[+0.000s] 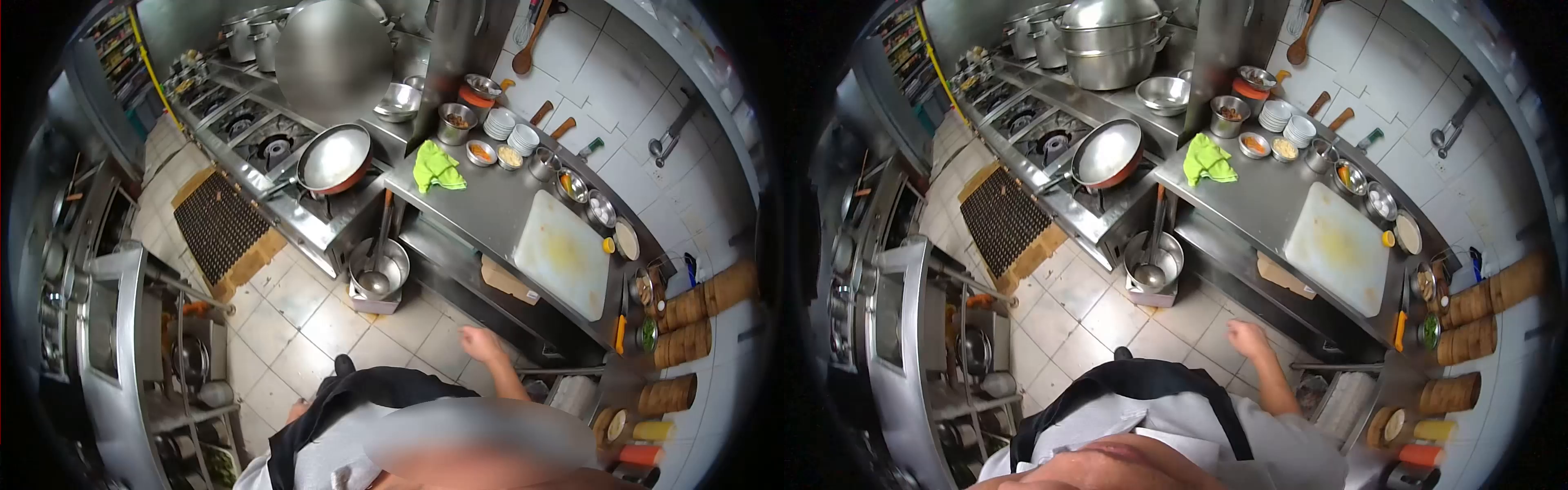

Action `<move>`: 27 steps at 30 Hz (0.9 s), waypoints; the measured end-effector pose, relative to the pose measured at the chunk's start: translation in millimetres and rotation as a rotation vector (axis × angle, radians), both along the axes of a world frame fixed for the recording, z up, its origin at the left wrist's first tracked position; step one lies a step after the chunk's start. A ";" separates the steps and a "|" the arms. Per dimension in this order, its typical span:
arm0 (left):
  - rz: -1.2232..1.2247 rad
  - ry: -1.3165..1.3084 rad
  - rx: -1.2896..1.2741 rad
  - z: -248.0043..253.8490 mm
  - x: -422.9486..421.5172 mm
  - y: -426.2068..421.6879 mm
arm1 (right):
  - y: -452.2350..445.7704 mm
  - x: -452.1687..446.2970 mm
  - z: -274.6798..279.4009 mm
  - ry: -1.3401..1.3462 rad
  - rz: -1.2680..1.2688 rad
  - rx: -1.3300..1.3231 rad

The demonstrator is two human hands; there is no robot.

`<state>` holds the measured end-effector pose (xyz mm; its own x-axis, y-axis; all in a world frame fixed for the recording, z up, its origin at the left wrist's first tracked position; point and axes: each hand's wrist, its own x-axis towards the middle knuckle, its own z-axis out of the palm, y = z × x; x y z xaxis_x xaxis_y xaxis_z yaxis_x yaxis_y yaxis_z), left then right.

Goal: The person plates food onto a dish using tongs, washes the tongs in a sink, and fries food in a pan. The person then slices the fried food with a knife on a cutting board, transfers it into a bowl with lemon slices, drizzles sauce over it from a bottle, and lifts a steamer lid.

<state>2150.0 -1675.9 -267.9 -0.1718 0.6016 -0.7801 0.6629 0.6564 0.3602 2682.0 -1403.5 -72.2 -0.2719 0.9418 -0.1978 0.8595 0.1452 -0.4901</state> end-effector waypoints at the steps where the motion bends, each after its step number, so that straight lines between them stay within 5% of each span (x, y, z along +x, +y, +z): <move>1: -0.020 0.075 -0.002 9.9 -24.8 7.5 | 11.8 -32.3 1.6 0.002 0.036 -0.050; 5: -0.035 0.240 0.084 33.8 -112.0 70.6 | 58.0 -120.0 17.2 0.091 0.040 -0.107; 13: 0.285 0.153 0.412 26.0 -181.8 236.3 | 159.2 -229.5 21.2 0.006 0.275 -0.061; 16: 0.209 0.183 0.695 118.4 -178.5 341.2 | 202.1 -308.4 12.8 0.155 0.479 -0.034; 20: 0.015 0.470 1.034 172.8 -206.9 492.5 | 231.5 -391.6 8.1 0.256 0.577 0.030; 23: -0.244 0.648 0.853 197.7 -224.7 594.1 | 232.3 -432.0 16.7 0.320 0.467 -0.006; 27: -0.582 0.454 0.463 167.1 -240.0 670.9 | 216.2 -443.8 6.9 0.182 0.337 -0.007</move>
<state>1910.0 -1005.1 -100.8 0.0266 0.9301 -0.3663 0.9917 0.0215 0.1266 2238.2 -1187.2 -65.3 -0.5970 0.7927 -0.1237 0.6632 0.4009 -0.6320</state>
